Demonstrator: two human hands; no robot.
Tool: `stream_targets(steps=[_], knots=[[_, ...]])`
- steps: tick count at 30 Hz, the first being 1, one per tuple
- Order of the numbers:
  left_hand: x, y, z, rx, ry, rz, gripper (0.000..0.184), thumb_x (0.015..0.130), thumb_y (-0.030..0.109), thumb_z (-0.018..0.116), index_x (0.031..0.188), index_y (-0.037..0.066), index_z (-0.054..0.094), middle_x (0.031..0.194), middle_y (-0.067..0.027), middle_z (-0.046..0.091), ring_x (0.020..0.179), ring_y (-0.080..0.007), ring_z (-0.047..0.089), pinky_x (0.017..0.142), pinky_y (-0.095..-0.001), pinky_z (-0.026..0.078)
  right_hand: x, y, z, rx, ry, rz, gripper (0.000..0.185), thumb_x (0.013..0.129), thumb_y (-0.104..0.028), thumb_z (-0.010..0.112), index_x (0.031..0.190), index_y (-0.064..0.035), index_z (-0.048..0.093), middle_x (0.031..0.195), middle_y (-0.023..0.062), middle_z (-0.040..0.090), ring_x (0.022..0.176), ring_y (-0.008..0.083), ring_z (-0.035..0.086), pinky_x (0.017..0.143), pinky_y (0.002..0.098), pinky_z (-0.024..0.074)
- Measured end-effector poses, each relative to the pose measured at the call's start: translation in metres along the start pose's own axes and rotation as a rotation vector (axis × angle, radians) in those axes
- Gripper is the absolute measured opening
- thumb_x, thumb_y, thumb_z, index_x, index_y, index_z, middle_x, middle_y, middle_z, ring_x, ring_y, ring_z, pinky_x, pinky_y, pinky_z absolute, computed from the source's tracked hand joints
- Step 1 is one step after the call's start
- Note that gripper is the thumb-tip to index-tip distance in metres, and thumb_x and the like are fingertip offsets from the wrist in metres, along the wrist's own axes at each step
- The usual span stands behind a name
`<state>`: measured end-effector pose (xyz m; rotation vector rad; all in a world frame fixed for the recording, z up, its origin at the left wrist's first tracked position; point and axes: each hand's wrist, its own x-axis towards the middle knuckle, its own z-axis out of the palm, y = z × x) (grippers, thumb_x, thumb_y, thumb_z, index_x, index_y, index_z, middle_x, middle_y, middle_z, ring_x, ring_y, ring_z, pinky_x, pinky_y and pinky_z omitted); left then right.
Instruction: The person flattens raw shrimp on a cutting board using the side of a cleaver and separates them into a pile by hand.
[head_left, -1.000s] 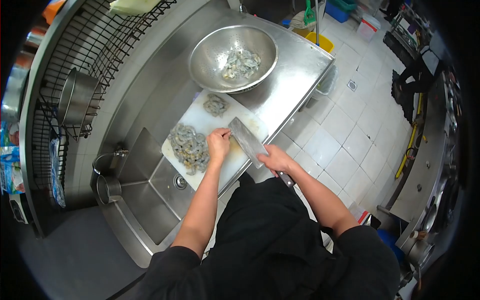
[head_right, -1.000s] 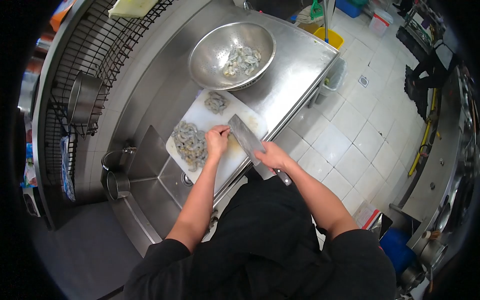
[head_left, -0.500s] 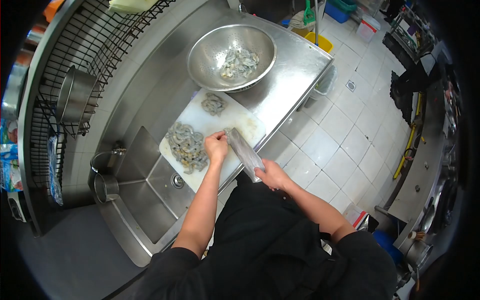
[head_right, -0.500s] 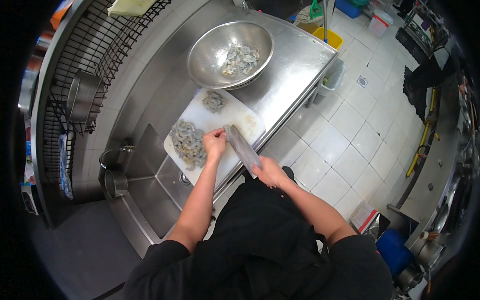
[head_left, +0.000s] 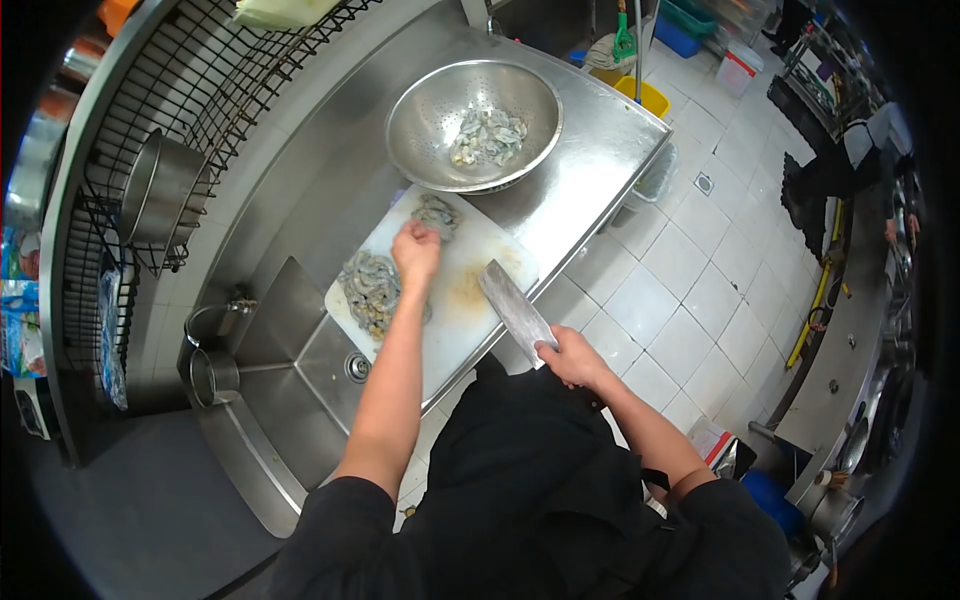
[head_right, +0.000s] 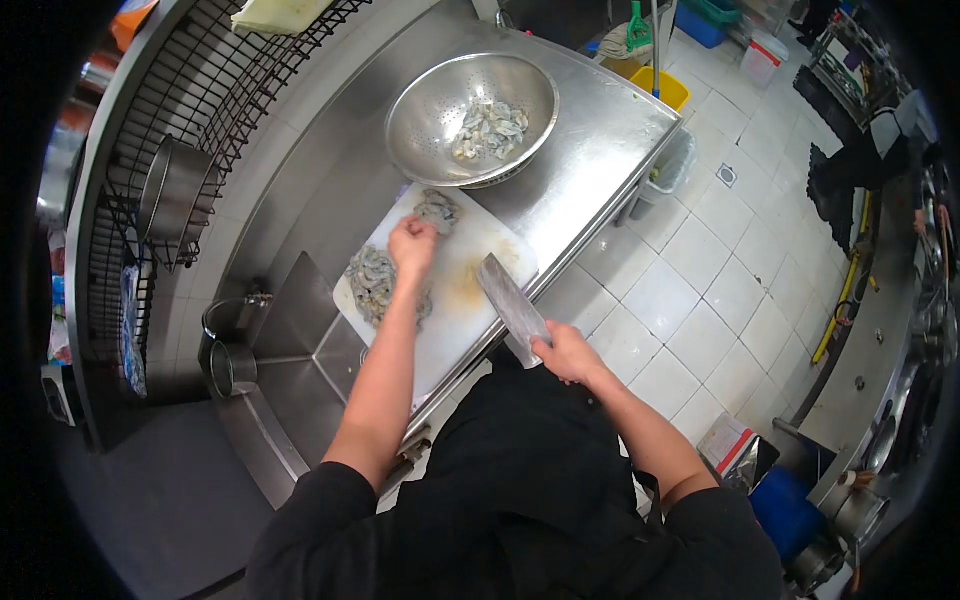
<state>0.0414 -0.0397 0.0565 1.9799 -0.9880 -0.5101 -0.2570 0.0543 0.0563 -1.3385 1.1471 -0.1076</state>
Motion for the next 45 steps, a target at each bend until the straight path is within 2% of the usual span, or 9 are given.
stream_targets(steps=[4, 6, 8, 13, 16, 18, 25, 34, 45], knots=[[0.025, -0.026, -0.046, 0.491, -0.166, 0.205, 0.030, 0.082, 0.013, 0.065, 0.107, -0.004, 0.069, 0.100, -0.0254, 0.071, 0.095, -0.0386, 0.070, 0.084, -0.0475, 0.056, 0.004, -0.004, -0.001, -0.021, 0.022, -0.005, 0.033, 0.099, -0.026, 0.055, 0.108, 0.0058, 0.054, 0.056, 0.0142, 0.057, 0.041, 0.0227, 0.056, 0.040, 0.0389, 0.0441], [0.017, -0.038, -0.059, 0.993, -0.559, 0.177, 0.025, 0.076, 0.005, 0.067, 0.100, -0.001, 0.072, 0.098, -0.0224, 0.072, 0.087, -0.0379, 0.071, 0.081, -0.0447, 0.057, 0.006, -0.005, 0.001, -0.028, 0.029, 0.000, 0.033, 0.099, -0.026, 0.055, 0.108, 0.0058, 0.054, 0.057, 0.0146, 0.058, 0.041, 0.0231, 0.056, 0.041, 0.0392, 0.0445], [0.002, -0.044, -0.062, 0.997, -0.497, 0.281, 0.025, 0.076, 0.004, 0.066, 0.100, -0.001, 0.072, 0.096, -0.0230, 0.072, 0.087, -0.0390, 0.070, 0.080, -0.0457, 0.057, 0.008, -0.007, 0.003, -0.036, 0.034, 0.005, 0.033, 0.098, -0.026, 0.055, 0.107, 0.0059, 0.054, 0.057, 0.0150, 0.058, 0.041, 0.0235, 0.057, 0.041, 0.0395, 0.0448], [-0.008, -0.056, -0.055, 0.915, -0.361, 0.360, 0.024, 0.076, 0.003, 0.062, 0.098, -0.001, 0.072, 0.091, -0.0245, 0.071, 0.086, -0.0404, 0.070, 0.078, -0.0469, 0.057, 0.014, -0.010, 0.008, -0.022, 0.057, -0.029, 0.034, 0.098, -0.026, 0.055, 0.106, 0.0073, 0.053, 0.058, 0.0157, 0.059, 0.042, 0.0241, 0.057, 0.042, 0.0398, 0.0458], [-0.030, -0.051, -0.032, 0.481, -0.183, 0.468, 0.023, 0.080, 0.005, 0.065, 0.101, -0.001, 0.071, 0.089, -0.0243, 0.071, 0.082, -0.0389, 0.070, 0.076, -0.0443, 0.057, 0.027, -0.005, 0.013, 0.036, 0.075, -0.008, 0.033, 0.098, -0.024, 0.055, 0.105, 0.0075, 0.053, 0.058, 0.0152, 0.058, 0.041, 0.0228, 0.056, 0.040, 0.0387, 0.0448], [-0.049, -0.045, -0.010, 0.151, -0.273, 0.254, 0.021, 0.082, 0.007, 0.069, 0.101, -0.002, 0.072, 0.091, -0.0221, 0.072, 0.081, -0.0366, 0.070, 0.077, -0.0411, 0.057, 0.031, -0.010, 0.013, 0.081, 0.055, -0.005, 0.032, 0.097, -0.023, 0.055, 0.105, 0.0073, 0.053, 0.057, 0.0140, 0.057, 0.040, 0.0217, 0.055, 0.039, 0.0380, 0.0438], [-0.056, -0.054, 0.000, 0.240, -0.191, 0.531, 0.012, 0.084, 0.005, 0.070, 0.094, -0.001, 0.075, 0.096, -0.0177, 0.073, 0.085, -0.0333, 0.070, 0.080, -0.0374, 0.055, 0.059, -0.022, 0.012, 0.263, 0.000, -0.037, 0.030, 0.096, -0.021, 0.055, 0.107, 0.0074, 0.053, 0.054, 0.0070, 0.050, 0.036, 0.0172, 0.048, 0.034, 0.0353, 0.0395], [-0.063, -0.050, 0.001, 0.180, -0.137, 0.313, 0.014, 0.083, 0.007, 0.073, 0.094, 0.000, 0.076, 0.094, -0.0178, 0.073, 0.085, -0.0341, 0.070, 0.080, -0.0380, 0.055, 0.038, -0.017, 0.022, 0.160, -0.072, -0.080, 0.033, 0.096, -0.021, 0.053, 0.109, 0.0084, 0.054, 0.057, 0.0092, 0.054, 0.036, 0.0195, 0.051, 0.035, 0.0376, 0.0416], [-0.065, -0.080, 0.016, 0.062, -0.120, -0.020, 0.018, 0.087, 0.007, 0.072, 0.101, -0.004, 0.075, 0.077, -0.0100, 0.074, 0.060, -0.0135, 0.067, 0.057, -0.0266, 0.054, 0.035, -0.011, 0.036, 0.080, 0.014, -0.103, 0.033, 0.098, -0.023, 0.053, 0.104, 0.0088, 0.054, 0.058, 0.0147, 0.057, 0.039, 0.0227, 0.055, 0.038, 0.0394, 0.0440]])
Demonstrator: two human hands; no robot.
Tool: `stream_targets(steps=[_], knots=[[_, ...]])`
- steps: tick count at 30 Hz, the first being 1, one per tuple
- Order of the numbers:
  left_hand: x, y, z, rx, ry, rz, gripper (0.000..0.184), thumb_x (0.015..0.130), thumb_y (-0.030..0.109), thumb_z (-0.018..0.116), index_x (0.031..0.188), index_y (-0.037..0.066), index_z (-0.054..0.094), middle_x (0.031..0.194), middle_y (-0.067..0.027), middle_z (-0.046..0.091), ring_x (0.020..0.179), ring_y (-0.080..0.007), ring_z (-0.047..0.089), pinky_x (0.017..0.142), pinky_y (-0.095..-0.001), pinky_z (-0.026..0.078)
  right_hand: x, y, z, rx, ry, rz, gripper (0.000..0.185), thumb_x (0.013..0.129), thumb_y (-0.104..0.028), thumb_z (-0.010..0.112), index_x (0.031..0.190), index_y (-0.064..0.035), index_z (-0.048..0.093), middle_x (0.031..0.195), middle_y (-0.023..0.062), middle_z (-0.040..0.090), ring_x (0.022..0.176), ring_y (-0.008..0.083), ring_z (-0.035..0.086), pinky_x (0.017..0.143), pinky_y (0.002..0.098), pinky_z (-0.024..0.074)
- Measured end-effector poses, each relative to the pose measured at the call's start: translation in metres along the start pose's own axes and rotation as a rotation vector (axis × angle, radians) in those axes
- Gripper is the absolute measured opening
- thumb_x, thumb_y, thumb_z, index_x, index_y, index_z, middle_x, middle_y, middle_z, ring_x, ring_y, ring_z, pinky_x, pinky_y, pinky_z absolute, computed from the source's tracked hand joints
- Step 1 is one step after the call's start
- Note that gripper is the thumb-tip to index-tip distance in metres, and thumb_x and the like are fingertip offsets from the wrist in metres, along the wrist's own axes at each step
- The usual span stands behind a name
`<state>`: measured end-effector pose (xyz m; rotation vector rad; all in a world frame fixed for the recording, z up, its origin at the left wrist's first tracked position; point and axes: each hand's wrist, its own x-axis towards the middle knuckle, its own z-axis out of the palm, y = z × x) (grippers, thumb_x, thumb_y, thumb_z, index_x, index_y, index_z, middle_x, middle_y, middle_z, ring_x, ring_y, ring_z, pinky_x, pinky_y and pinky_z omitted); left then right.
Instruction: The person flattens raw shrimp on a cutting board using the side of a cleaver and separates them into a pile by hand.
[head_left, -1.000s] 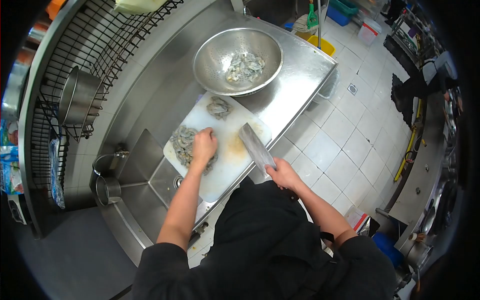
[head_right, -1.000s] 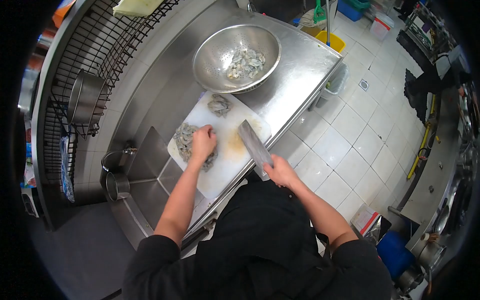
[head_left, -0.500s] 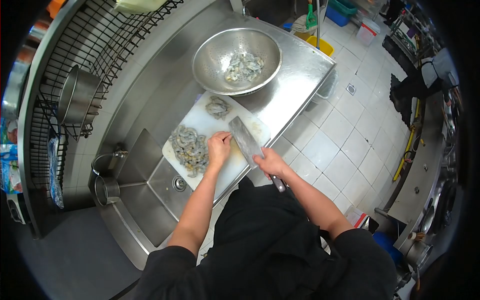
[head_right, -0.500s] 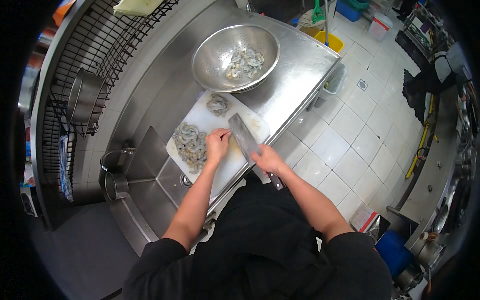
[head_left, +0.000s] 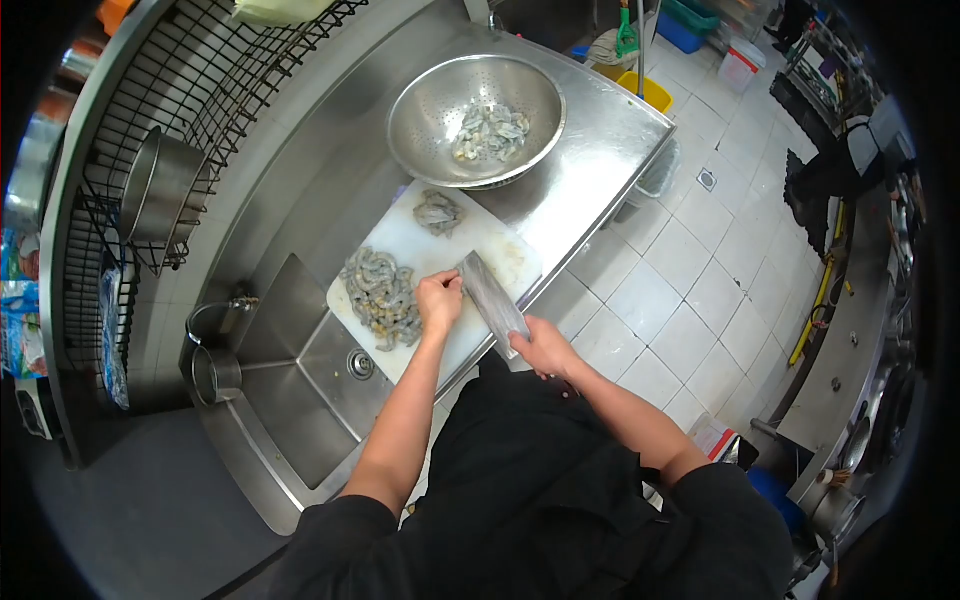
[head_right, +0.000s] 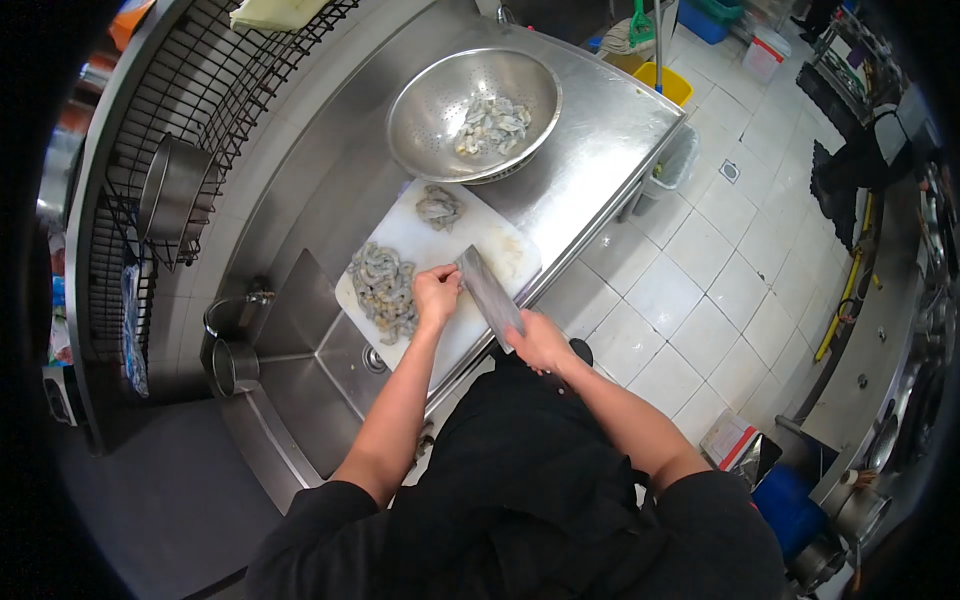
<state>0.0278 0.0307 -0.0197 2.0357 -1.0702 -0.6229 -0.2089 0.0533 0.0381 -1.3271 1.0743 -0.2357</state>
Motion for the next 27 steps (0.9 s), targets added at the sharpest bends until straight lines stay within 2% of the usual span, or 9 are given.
stream_targets(steps=[7, 10, 13, 16, 17, 19, 20, 22, 27], knots=[[0.002, 0.022, -0.007, 0.118, -0.050, -0.084, 0.023, 0.086, 0.010, 0.071, 0.105, -0.003, 0.074, 0.078, -0.0131, 0.073, 0.064, -0.0146, 0.069, 0.063, -0.0297, 0.055, -0.037, 0.007, -0.017, -0.131, -0.117, 0.039, 0.032, 0.098, -0.023, 0.054, 0.105, 0.0087, 0.055, 0.057, 0.0136, 0.056, 0.039, 0.0222, 0.055, 0.038, 0.0390, 0.0436], [0.008, 0.036, -0.005, 0.363, 0.074, 0.078, 0.025, 0.086, 0.010, 0.069, 0.106, -0.004, 0.071, 0.079, -0.0139, 0.073, 0.070, -0.0145, 0.070, 0.068, -0.0288, 0.055, -0.046, 0.000, -0.030, -0.071, -0.117, 0.068, 0.033, 0.098, -0.023, 0.054, 0.109, 0.0081, 0.056, 0.057, 0.0130, 0.057, 0.040, 0.0216, 0.054, 0.039, 0.0383, 0.0437], [0.032, 0.040, -0.003, 0.360, -0.057, 0.020, 0.022, 0.087, 0.007, 0.066, 0.105, -0.005, 0.068, 0.083, -0.0131, 0.073, 0.076, -0.0145, 0.070, 0.071, -0.0276, 0.054, -0.048, -0.003, -0.036, -0.067, -0.064, 0.116, 0.033, 0.098, -0.023, 0.054, 0.112, 0.0071, 0.057, 0.057, 0.0125, 0.057, 0.040, 0.0210, 0.054, 0.039, 0.0377, 0.0439], [0.065, 0.037, -0.017, -0.402, 0.063, -0.004, 0.019, 0.088, 0.003, 0.062, 0.104, -0.005, 0.068, 0.087, -0.0109, 0.073, 0.079, -0.0147, 0.068, 0.072, -0.0278, 0.055, -0.041, 0.004, -0.039, -0.104, -0.033, 0.117, 0.033, 0.098, -0.024, 0.054, 0.110, 0.0065, 0.057, 0.057, 0.0124, 0.057, 0.040, 0.0206, 0.054, 0.039, 0.0374, 0.0437], [0.075, 0.035, -0.029, -0.401, 0.064, -0.004, 0.019, 0.088, 0.003, 0.062, 0.104, -0.005, 0.068, 0.087, -0.0109, 0.073, 0.079, -0.0147, 0.068, 0.072, -0.0278, 0.055, -0.039, 0.005, -0.039, -0.104, -0.034, 0.116, 0.033, 0.098, -0.024, 0.054, 0.110, 0.0065, 0.057, 0.057, 0.0124, 0.057, 0.040, 0.0206, 0.054, 0.039, 0.0374, 0.0437], [0.094, 0.020, -0.052, 0.029, 0.054, 0.093, 0.021, 0.087, 0.006, 0.065, 0.106, -0.003, 0.070, 0.091, -0.0146, 0.074, 0.079, -0.0210, 0.071, 0.076, -0.0324, 0.057, -0.035, 0.004, -0.039, -0.121, -0.023, 0.119, 0.033, 0.098, -0.024, 0.054, 0.109, 0.0066, 0.056, 0.057, 0.0123, 0.057, 0.040, 0.0208, 0.054, 0.039, 0.0375, 0.0438], [0.097, 0.014, -0.064, 0.029, 0.054, 0.093, 0.021, 0.087, 0.006, 0.065, 0.106, -0.003, 0.070, 0.091, -0.0146, 0.074, 0.079, -0.0210, 0.071, 0.076, -0.0324, 0.057, -0.035, 0.004, -0.039, -0.121, -0.023, 0.120, 0.033, 0.098, -0.024, 0.054, 0.109, 0.0066, 0.056, 0.057, 0.0123, 0.057, 0.040, 0.0208, 0.054, 0.039, 0.0375, 0.0438], [0.090, 0.016, -0.084, 0.667, -0.131, 0.088, 0.025, 0.083, 0.009, 0.069, 0.106, 0.001, 0.072, 0.098, -0.0199, 0.073, 0.086, -0.0316, 0.072, 0.083, -0.0390, 0.057, -0.033, 0.002, -0.038, -0.110, -0.024, 0.104, 0.033, 0.098, -0.025, 0.054, 0.108, 0.0067, 0.056, 0.057, 0.0123, 0.058, 0.040, 0.0210, 0.054, 0.039, 0.0376, 0.0440], [0.070, 0.035, -0.097, 0.832, -0.395, 0.088, 0.028, 0.079, 0.007, 0.067, 0.106, 0.004, 0.073, 0.100, -0.0217, 0.072, 0.100, -0.0390, 0.068, 0.088, -0.0446, 0.055, -0.031, -0.004, -0.034, -0.123, -0.026, 0.110, 0.032, 0.098, -0.024, 0.054, 0.109, 0.0063, 0.056, 0.058, 0.0128, 0.058, 0.040, 0.0216, 0.055, 0.040, 0.0382, 0.0443]])
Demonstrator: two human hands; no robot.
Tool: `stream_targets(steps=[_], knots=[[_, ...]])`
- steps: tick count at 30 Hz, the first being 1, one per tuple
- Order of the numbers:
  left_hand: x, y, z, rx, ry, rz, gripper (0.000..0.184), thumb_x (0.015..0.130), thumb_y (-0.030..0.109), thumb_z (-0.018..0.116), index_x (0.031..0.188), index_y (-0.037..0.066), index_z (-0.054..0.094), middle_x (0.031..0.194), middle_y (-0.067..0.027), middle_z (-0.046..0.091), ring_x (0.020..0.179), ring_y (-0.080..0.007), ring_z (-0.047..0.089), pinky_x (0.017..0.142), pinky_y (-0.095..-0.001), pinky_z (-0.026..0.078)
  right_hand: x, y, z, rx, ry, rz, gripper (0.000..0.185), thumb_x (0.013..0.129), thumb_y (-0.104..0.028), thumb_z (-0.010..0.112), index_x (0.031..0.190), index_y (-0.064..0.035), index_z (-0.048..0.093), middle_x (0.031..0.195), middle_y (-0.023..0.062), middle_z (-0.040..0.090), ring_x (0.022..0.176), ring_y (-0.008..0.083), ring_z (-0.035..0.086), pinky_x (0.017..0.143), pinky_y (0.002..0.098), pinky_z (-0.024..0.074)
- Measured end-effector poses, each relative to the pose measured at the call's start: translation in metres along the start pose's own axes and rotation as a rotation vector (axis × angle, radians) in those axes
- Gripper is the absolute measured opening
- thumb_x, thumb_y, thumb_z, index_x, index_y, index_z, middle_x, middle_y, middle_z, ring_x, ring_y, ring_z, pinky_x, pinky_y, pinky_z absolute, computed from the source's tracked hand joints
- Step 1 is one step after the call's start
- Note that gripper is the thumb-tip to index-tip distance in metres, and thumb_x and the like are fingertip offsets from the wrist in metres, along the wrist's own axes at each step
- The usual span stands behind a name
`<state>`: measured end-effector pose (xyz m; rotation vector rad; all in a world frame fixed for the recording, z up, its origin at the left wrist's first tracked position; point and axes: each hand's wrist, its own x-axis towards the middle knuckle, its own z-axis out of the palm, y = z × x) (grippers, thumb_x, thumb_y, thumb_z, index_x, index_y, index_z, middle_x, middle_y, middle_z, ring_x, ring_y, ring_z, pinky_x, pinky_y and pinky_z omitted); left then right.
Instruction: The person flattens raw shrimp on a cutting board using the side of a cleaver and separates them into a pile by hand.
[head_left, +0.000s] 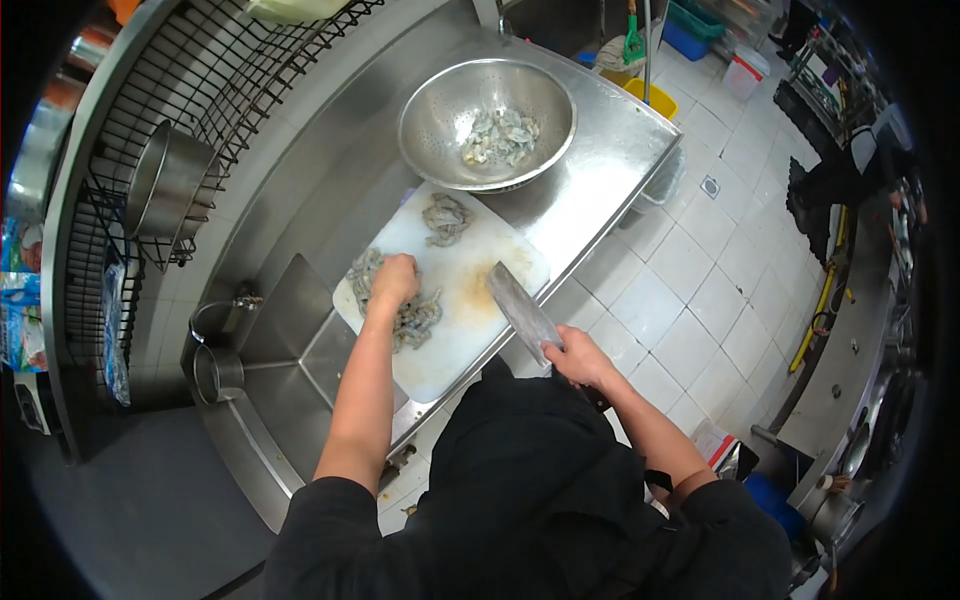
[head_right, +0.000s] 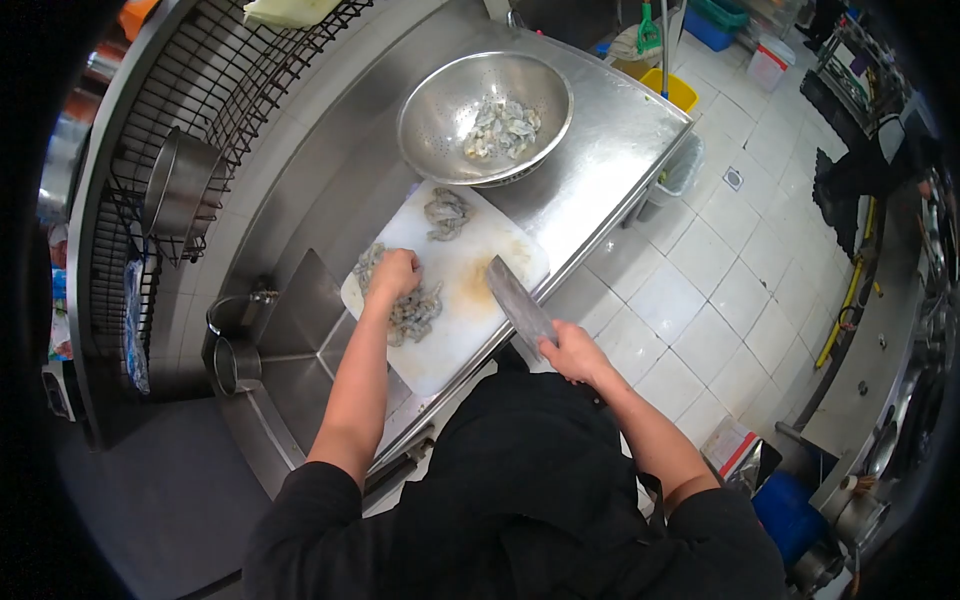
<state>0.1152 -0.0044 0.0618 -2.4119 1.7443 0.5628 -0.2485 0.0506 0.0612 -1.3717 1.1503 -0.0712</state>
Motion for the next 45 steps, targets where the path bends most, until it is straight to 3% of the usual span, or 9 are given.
stream_targets(steps=[8, 10, 16, 20, 23, 30, 35, 42, 45], knots=[[-0.004, 0.002, 0.021, -0.183, 0.022, 0.100, 0.021, 0.077, 0.009, 0.068, 0.097, 0.003, 0.072, 0.093, -0.0198, 0.073, 0.091, -0.0385, 0.069, 0.083, -0.0436, 0.055, 0.001, -0.004, -0.001, -0.023, 0.005, -0.006, 0.031, 0.098, -0.023, 0.054, 0.109, 0.0058, 0.056, 0.058, 0.0133, 0.057, 0.041, 0.0227, 0.055, 0.041, 0.0390, 0.0452], [-0.005, 0.003, 0.037, -0.318, 0.090, 0.136, 0.019, 0.075, 0.009, 0.072, 0.091, -0.001, 0.068, 0.077, -0.0117, 0.070, 0.072, -0.0234, 0.068, 0.070, -0.0347, 0.054, 0.001, -0.006, -0.002, -0.017, 0.033, -0.004, 0.031, 0.098, -0.023, 0.054, 0.108, 0.0060, 0.056, 0.058, 0.0132, 0.057, 0.041, 0.0225, 0.055, 0.041, 0.0389, 0.0452], [-0.012, 0.034, 0.065, -0.727, 0.247, 0.017, 0.012, 0.080, 0.005, 0.067, 0.091, 0.000, 0.068, 0.067, -0.0069, 0.065, 0.065, -0.0152, 0.064, 0.062, -0.0324, 0.052, 0.007, -0.006, -0.002, 0.043, 0.039, 0.006, 0.031, 0.098, -0.024, 0.053, 0.106, 0.0064, 0.055, 0.059, 0.0132, 0.057, 0.040, 0.0218, 0.055, 0.040, 0.0388, 0.0449], [-0.028, 0.038, 0.067, -0.192, 0.642, 0.170, 0.017, 0.079, 0.004, 0.065, 0.095, -0.001, 0.069, 0.085, -0.0160, 0.069, 0.076, -0.0357, 0.068, 0.073, -0.0426, 0.055, 0.009, -0.003, -0.002, 0.062, 0.056, 0.001, 0.031, 0.098, -0.024, 0.054, 0.106, 0.0061, 0.056, 0.059, 0.0130, 0.058, 0.039, 0.0216, 0.055, 0.040, 0.0387, 0.0447], [-0.025, 0.027, 0.066, -0.145, 0.441, 0.137, 0.025, 0.078, 0.004, 0.063, 0.102, 0.001, 0.068, 0.095, -0.0206, 0.069, 0.083, -0.0449, 0.065, 0.080, -0.0481, 0.054, 0.010, -0.001, -0.002, 0.067, 0.069, -0.007, 0.031, 0.098, -0.024, 0.054, 0.105, 0.0059, 0.056, 0.059, 0.0129, 0.058, 0.039, 0.0212, 0.054, 0.040, 0.0385, 0.0444], [-0.022, 0.044, 0.049, 0.012, 0.369, 0.057, 0.027, 0.079, 0.000, 0.059, 0.104, -0.007, 0.064, 0.085, -0.0245, 0.068, 0.078, -0.0415, 0.067, 0.074, -0.0450, 0.056, 0.010, -0.002, 0.000, 0.102, 0.071, 0.014, 0.030, 0.099, -0.024, 0.055, 0.106, 0.0059, 0.054, 0.059, 0.0126, 0.057, 0.038, 0.0198, 0.052, 0.039, 0.0377, 0.0435], [-0.017, 0.057, 0.069, -1.290, 0.140, -0.125, 0.026, 0.084, 0.003, 0.062, 0.108, -0.006, 0.064, 0.074, -0.0110, 0.069, 0.067, -0.0166, 0.065, 0.064, -0.0311, 0.054, 0.010, -0.006, 0.002, 0.178, 0.067, -0.008, 0.031, 0.100, -0.025, 0.055, 0.103, 0.0053, 0.051, 0.054, 0.0061, 0.050, 0.038, 0.0143, 0.050, 0.035, 0.0323, 0.0396], [-0.021, 0.078, 0.081, -0.775, 0.545, 0.205, 0.016, 0.088, 0.006, 0.065, 0.100, 0.001, 0.073, 0.082, -0.0107, 0.072, 0.070, -0.0182, 0.067, 0.069, -0.0326, 0.055, 0.029, 0.001, 0.003, 0.340, 0.056, 0.011, 0.027, 0.098, -0.021, 0.055, 0.107, 0.0042, 0.053, 0.054, 0.0040, 0.048, 0.038, 0.0141, 0.048, 0.034, 0.0330, 0.0393], [-0.016, 0.091, 0.074, -0.577, 0.462, 0.273, 0.014, 0.086, 0.009, 0.068, 0.096, 0.001, 0.074, 0.087, -0.0138, 0.073, 0.076, -0.0243, 0.069, 0.075, -0.0342, 0.055, 0.041, -0.006, -0.005, 0.389, 0.034, 0.009, 0.027, 0.098, -0.021, 0.055, 0.106, 0.0045, 0.053, 0.054, 0.0031, 0.047, 0.038, 0.0133, 0.047, 0.033, 0.0322, 0.0394]])
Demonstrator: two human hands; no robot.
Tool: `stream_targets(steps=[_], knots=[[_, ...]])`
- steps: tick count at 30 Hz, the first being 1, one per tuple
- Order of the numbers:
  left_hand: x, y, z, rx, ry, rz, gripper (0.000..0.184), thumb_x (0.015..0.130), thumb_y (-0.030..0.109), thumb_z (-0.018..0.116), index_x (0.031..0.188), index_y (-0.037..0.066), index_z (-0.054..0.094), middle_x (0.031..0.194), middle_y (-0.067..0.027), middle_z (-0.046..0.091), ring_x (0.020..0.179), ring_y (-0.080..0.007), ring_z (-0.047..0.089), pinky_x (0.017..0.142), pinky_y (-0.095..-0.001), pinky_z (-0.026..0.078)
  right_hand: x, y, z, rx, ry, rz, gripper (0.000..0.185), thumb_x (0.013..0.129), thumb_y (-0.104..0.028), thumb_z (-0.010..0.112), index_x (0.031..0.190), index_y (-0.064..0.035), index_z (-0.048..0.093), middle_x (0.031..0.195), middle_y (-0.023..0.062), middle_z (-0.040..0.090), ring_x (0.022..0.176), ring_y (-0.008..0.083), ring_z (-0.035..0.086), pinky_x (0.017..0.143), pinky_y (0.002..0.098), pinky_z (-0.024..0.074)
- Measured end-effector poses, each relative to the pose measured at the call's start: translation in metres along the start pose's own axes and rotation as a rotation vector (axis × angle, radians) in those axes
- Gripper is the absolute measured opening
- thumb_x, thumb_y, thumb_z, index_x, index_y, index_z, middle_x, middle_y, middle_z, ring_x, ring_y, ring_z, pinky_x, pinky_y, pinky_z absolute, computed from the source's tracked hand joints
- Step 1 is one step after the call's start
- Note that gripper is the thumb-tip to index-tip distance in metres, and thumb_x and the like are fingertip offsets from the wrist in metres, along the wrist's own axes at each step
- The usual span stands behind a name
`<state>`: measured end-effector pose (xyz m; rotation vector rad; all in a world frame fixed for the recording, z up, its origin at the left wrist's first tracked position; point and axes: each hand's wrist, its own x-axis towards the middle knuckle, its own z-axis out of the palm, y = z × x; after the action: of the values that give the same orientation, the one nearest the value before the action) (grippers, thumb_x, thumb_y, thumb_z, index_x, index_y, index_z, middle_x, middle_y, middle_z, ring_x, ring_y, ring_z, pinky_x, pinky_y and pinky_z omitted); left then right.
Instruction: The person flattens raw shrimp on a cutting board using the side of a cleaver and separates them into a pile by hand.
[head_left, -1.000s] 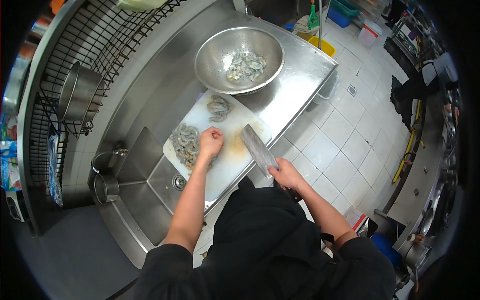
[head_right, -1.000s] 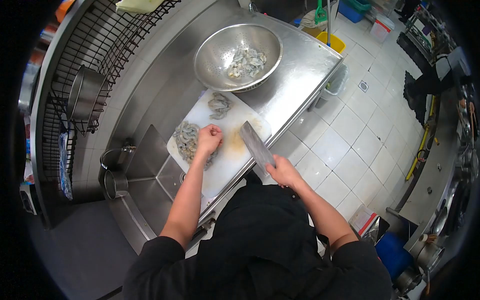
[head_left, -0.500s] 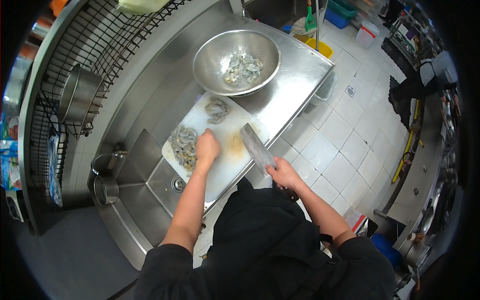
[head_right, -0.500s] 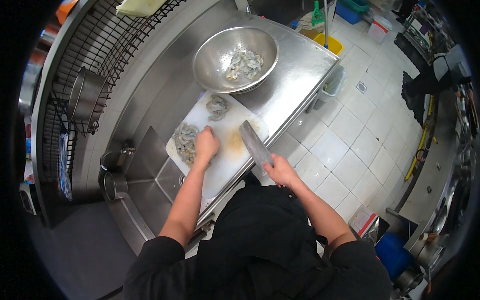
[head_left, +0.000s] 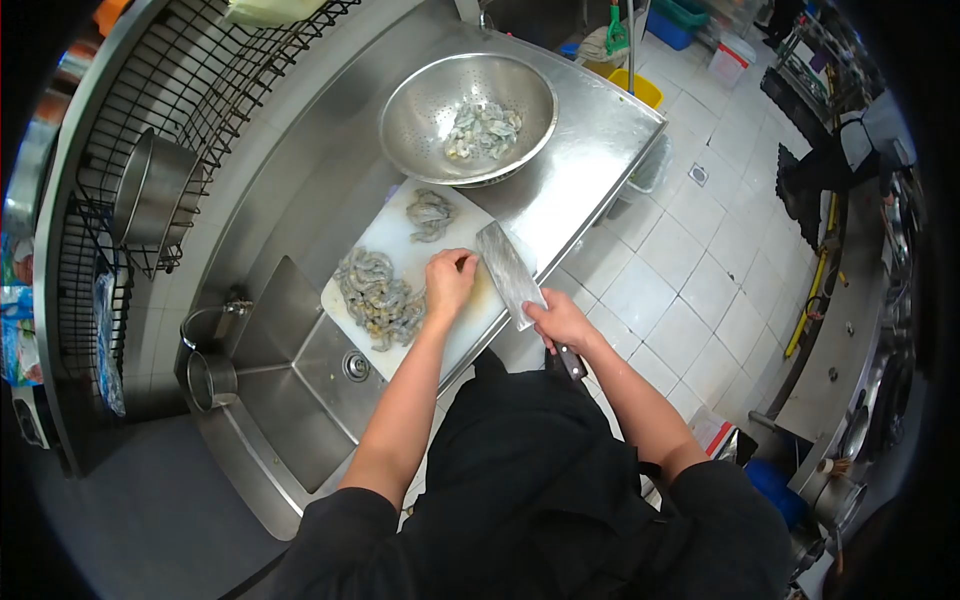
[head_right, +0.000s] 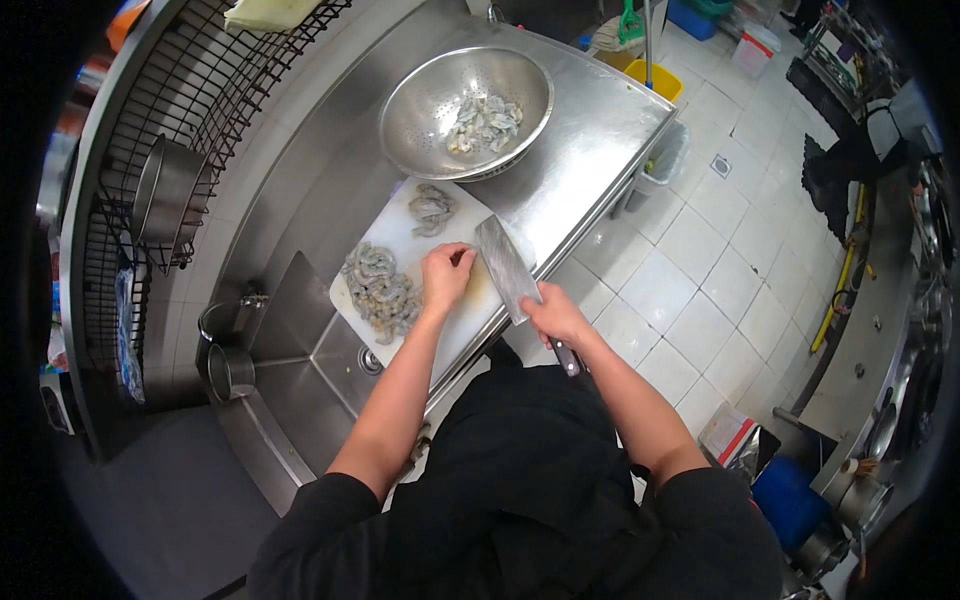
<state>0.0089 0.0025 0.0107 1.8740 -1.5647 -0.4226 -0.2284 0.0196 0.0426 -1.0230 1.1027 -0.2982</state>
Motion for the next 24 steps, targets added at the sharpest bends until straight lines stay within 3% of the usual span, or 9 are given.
stream_targets(steps=[4, 9, 16, 19, 21, 24], knots=[[0.007, 0.002, 0.008, 0.077, 0.083, 0.108, 0.014, 0.084, 0.010, 0.071, 0.093, 0.001, 0.075, 0.092, -0.0153, 0.074, 0.081, -0.0277, 0.071, 0.079, -0.0352, 0.055, 0.021, -0.010, -0.016, -0.009, -0.055, 0.012, 0.025, 0.098, -0.020, 0.056, 0.105, 0.0041, 0.052, 0.055, 0.0037, 0.049, 0.037, 0.0129, 0.046, 0.033, 0.0318, 0.0391], [0.008, -0.011, 0.005, -0.098, 0.016, 0.037, 0.014, 0.084, 0.008, 0.071, 0.095, 0.003, 0.077, 0.095, -0.0146, 0.075, 0.081, -0.0266, 0.071, 0.077, -0.0340, 0.055, 0.035, -0.016, -0.021, -0.011, -0.112, 0.003, 0.025, 0.097, -0.018, 0.056, 0.110, 0.0033, 0.052, 0.053, 0.0037, 0.048, 0.037, 0.0128, 0.045, 0.032, 0.0320, 0.0385], [0.002, -0.010, 0.001, -0.113, 0.016, -0.029, 0.014, 0.084, 0.009, 0.072, 0.095, 0.003, 0.078, 0.095, -0.0138, 0.075, 0.081, -0.0250, 0.071, 0.075, -0.0320, 0.055, 0.008, -0.013, -0.022, -0.207, -0.135, -0.047, 0.027, 0.097, -0.019, 0.056, 0.111, 0.0034, 0.056, 0.053, 0.0039, 0.049, 0.037, 0.0138, 0.047, 0.034, 0.0333, 0.0392], [-0.001, -0.007, 0.005, -0.117, 0.063, -0.103, 0.016, 0.084, 0.009, 0.074, 0.097, 0.002, 0.078, 0.089, -0.0121, 0.076, 0.074, -0.0202, 0.070, 0.070, -0.0305, 0.054, 0.008, -0.008, -0.008, -0.203, -0.071, -0.084, 0.028, 0.098, -0.021, 0.056, 0.108, 0.0054, 0.056, 0.054, 0.0048, 0.051, 0.037, 0.0144, 0.048, 0.035, 0.0331, 0.0390], [-0.002, -0.007, 0.004, -0.168, -0.022, -0.299, 0.017, 0.083, 0.008, 0.075, 0.098, 0.000, 0.078, 0.081, -0.0100, 0.075, 0.067, -0.0143, 0.067, 0.064, -0.0286, 0.053, 0.010, -0.006, 0.006, -0.189, -0.031, -0.101, 0.029, 0.098, -0.022, 0.056, 0.108, 0.0060, 0.055, 0.055, 0.0056, 0.052, 0.037, 0.0149, 0.048, 0.035, 0.0334, 0.0393], [-0.004, -0.009, 0.004, -0.218, -0.050, -0.391, 0.017, 0.082, 0.006, 0.075, 0.097, -0.002, 0.077, 0.076, -0.0087, 0.074, 0.061, -0.0108, 0.064, 0.059, -0.0268, 0.052, 0.006, 0.003, 0.018, -0.194, 0.045, -0.079, 0.031, 0.097, -0.022, 0.054, 0.110, 0.0057, 0.056, 0.059, 0.0099, 0.055, 0.038, 0.0194, 0.051, 0.036, 0.0374, 0.0424]])
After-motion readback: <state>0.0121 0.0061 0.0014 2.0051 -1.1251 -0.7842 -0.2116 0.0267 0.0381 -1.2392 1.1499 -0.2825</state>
